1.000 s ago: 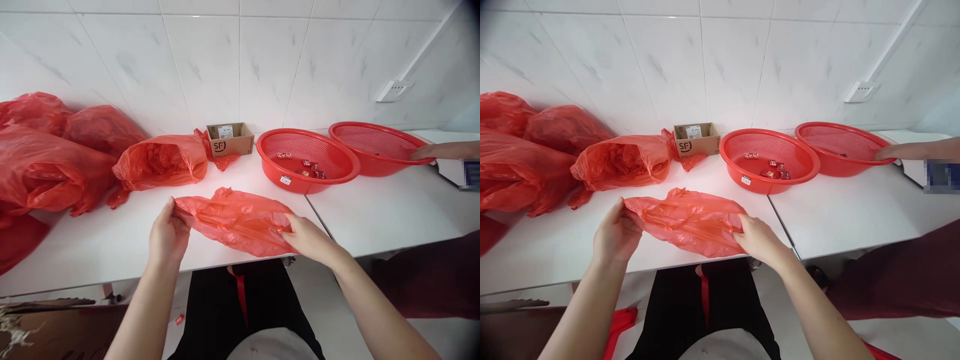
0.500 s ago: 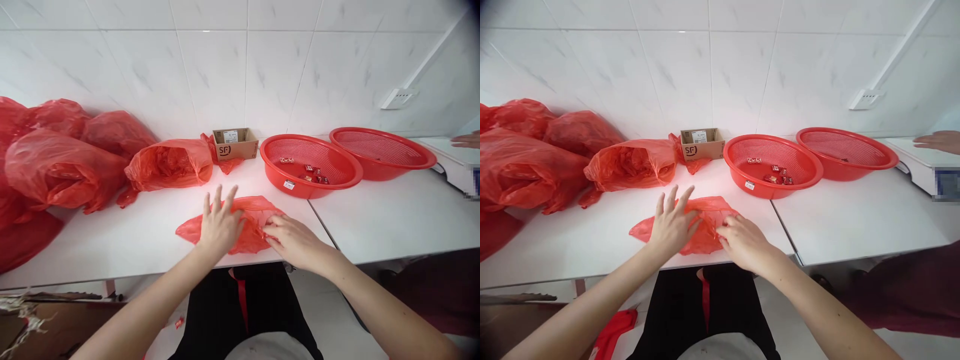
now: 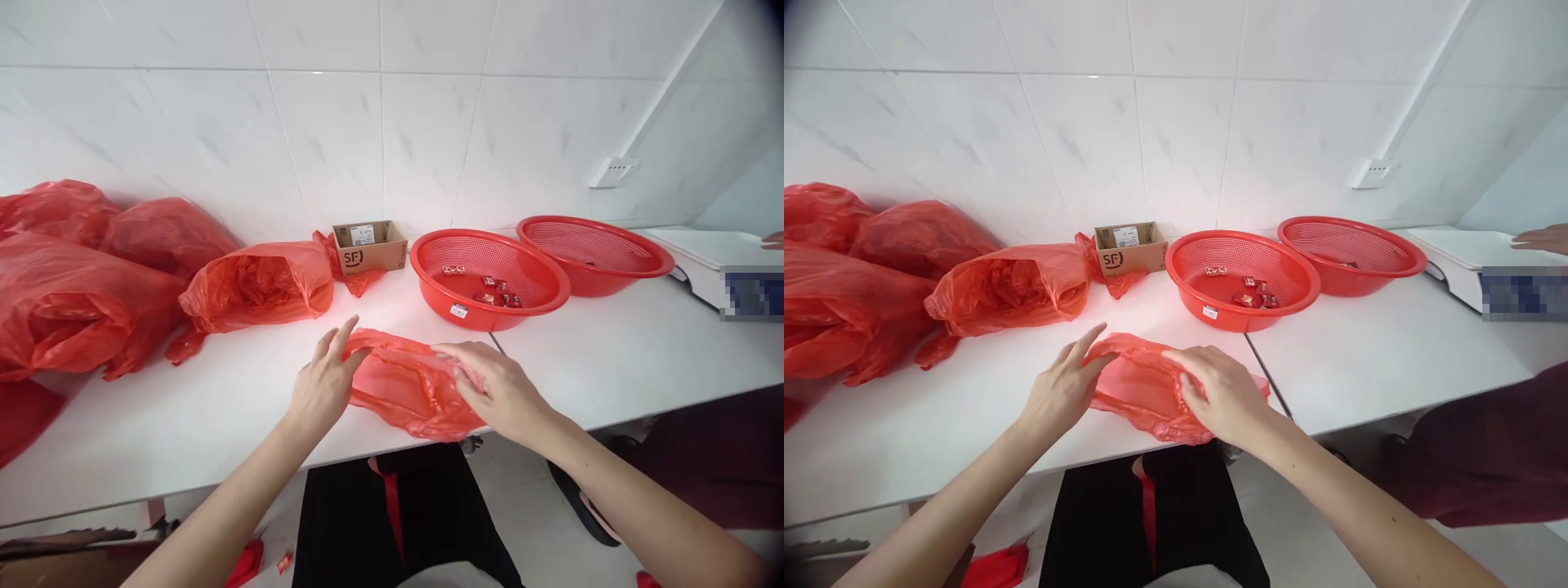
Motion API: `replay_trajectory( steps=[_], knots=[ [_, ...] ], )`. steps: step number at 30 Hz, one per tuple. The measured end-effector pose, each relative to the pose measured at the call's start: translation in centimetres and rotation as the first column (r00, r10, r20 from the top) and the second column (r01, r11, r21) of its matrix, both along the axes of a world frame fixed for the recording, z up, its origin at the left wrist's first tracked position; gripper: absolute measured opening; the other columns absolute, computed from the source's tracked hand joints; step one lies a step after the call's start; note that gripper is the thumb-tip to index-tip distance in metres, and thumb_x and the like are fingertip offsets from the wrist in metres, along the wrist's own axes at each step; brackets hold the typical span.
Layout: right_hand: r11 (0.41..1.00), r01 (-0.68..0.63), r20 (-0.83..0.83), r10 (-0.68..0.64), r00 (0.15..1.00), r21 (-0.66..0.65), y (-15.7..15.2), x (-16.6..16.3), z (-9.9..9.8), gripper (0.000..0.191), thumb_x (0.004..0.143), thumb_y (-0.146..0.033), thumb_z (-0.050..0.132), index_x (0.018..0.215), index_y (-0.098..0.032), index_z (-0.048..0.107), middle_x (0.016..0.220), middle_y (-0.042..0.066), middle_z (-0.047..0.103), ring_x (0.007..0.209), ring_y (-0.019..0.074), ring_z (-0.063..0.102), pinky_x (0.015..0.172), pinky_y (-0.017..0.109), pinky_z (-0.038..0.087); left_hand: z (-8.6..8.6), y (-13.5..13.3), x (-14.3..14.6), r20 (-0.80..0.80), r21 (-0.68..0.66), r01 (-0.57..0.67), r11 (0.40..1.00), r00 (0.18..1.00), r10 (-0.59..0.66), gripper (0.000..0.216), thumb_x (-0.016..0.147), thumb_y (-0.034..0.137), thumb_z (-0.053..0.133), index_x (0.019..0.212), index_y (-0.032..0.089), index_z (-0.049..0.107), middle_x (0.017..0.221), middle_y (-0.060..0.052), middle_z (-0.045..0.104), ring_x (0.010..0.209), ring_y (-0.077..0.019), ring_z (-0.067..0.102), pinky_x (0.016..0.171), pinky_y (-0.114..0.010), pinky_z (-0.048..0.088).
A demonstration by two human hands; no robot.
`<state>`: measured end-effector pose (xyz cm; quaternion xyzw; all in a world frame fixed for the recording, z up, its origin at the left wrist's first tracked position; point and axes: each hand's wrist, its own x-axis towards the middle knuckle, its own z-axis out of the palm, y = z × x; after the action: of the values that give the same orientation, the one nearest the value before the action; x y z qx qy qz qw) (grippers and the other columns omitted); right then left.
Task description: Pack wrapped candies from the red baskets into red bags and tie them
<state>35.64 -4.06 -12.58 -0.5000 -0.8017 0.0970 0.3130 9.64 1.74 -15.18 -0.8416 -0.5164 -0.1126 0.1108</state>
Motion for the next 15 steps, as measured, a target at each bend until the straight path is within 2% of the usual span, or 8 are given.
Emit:
replay_trajectory(
  steps=[3, 4, 7, 9, 11, 13, 15],
  knots=[
    [0.996, -0.045, 0.055, 0.041, 0.998, 0.082, 1.5, 0.4, 0.1, 0.039, 0.091, -0.017, 0.046, 0.128, -0.027, 0.057, 0.107, 0.003, 0.071, 0.096, 0.0184, 0.066, 0.087, 0.036, 0.053, -0.3, -0.1, -0.6, 0.062, -0.151, 0.062, 0.987, 0.997, -0.054, 0.047, 0.09, 0.013, 0.037, 0.13, 0.028, 0.058, 0.148, -0.004, 0.046, 0.107, -0.027, 0.064, 0.067, -0.036, 0.059],
    [0.992, -0.001, 0.062, -0.007, 0.998, 0.123, 2.3, 1.1, 0.3, 0.04, 0.092, -0.02, 0.047, 0.13, -0.026, 0.056, 0.109, 0.004, 0.071, 0.098, 0.0191, 0.066, 0.089, 0.037, 0.052, -0.4, -0.2, -1.0, 0.115, -0.216, 0.078, 0.973, 0.992, -0.054, 0.047, 0.091, 0.015, 0.037, 0.131, 0.027, 0.057, 0.144, -0.004, 0.051, 0.103, -0.0256, 0.066, 0.073, -0.038, 0.059],
    [0.937, 0.272, 0.147, -0.308, 0.94, 0.221, 5.3, 4.5, 1.2, 0.043, 0.092, -0.027, 0.05, 0.134, -0.019, 0.053, 0.122, 0.01, 0.067, 0.112, 0.027, 0.062, 0.096, 0.046, 0.048, -0.4, -1.1, -1.9, 0.347, -0.345, 0.156, 0.926, 0.937, -0.028, 0.041, 0.092, 0.022, 0.041, 0.128, 0.027, 0.059, 0.14, -0.003, 0.055, 0.112, -0.0234, 0.063, 0.092, -0.037, 0.053],
    [0.919, 0.363, 0.325, -0.393, 0.86, 0.151, 6.6, 6.3, 1.7, 0.044, 0.089, -0.031, 0.056, 0.131, -0.016, 0.057, 0.123, 0.014, 0.066, 0.111, 0.0333, 0.062, 0.095, 0.052, 0.047, -0.3, -2.1, -2.2, 0.484, -0.393, 0.21, 0.895, 0.875, 0.007, 0.038, 0.091, 0.026, 0.045, 0.125, 0.027, 0.061, 0.137, -0.002, 0.057, 0.118, -0.0221, 0.06, 0.098, -0.034, 0.049],
    [0.926, 0.377, 0.417, -0.353, 0.838, 0.027, 6.7, 6.7, 1.9, 0.045, 0.087, -0.031, 0.059, 0.13, -0.018, 0.058, 0.117, 0.014, 0.069, 0.105, 0.0336, 0.066, 0.092, 0.051, 0.049, -0.3, -3.0, -2.4, 0.558, -0.459, 0.26, 0.849, 0.829, 0.048, 0.037, 0.09, 0.028, 0.048, 0.124, 0.027, 0.063, 0.133, -0.004, 0.059, 0.117, -0.0219, 0.059, 0.099, -0.033, 0.048],
    [0.936, 0.342, 0.363, -0.29, 0.885, -0.087, 6.0, 5.9, 2.2, 0.05, 0.088, -0.035, 0.059, 0.137, -0.025, 0.052, 0.115, 0.011, 0.07, 0.104, 0.0307, 0.067, 0.092, 0.048, 0.05, -0.3, -3.6, -2.6, 0.594, -0.523, 0.311, 0.794, 0.801, 0.077, 0.037, 0.09, 0.03, 0.049, 0.124, 0.026, 0.063, 0.131, -0.006, 0.061, 0.116, -0.0225, 0.06, 0.1, -0.034, 0.047],
    [0.955, 0.237, 0.223, -0.195, 0.955, -0.18, 5.3, 4.6, 2.8, 0.058, 0.089, -0.042, 0.058, 0.143, -0.03, 0.044, 0.119, 0.008, 0.069, 0.108, 0.0275, 0.065, 0.092, 0.045, 0.051, -0.2, -3.9, -2.9, 0.619, -0.562, 0.342, 0.753, 0.778, 0.109, 0.038, 0.09, 0.033, 0.051, 0.125, 0.025, 0.064, 0.13, -0.007, 0.061, 0.115, -0.0236, 0.06, 0.101, -0.036, 0.046]
  ],
)
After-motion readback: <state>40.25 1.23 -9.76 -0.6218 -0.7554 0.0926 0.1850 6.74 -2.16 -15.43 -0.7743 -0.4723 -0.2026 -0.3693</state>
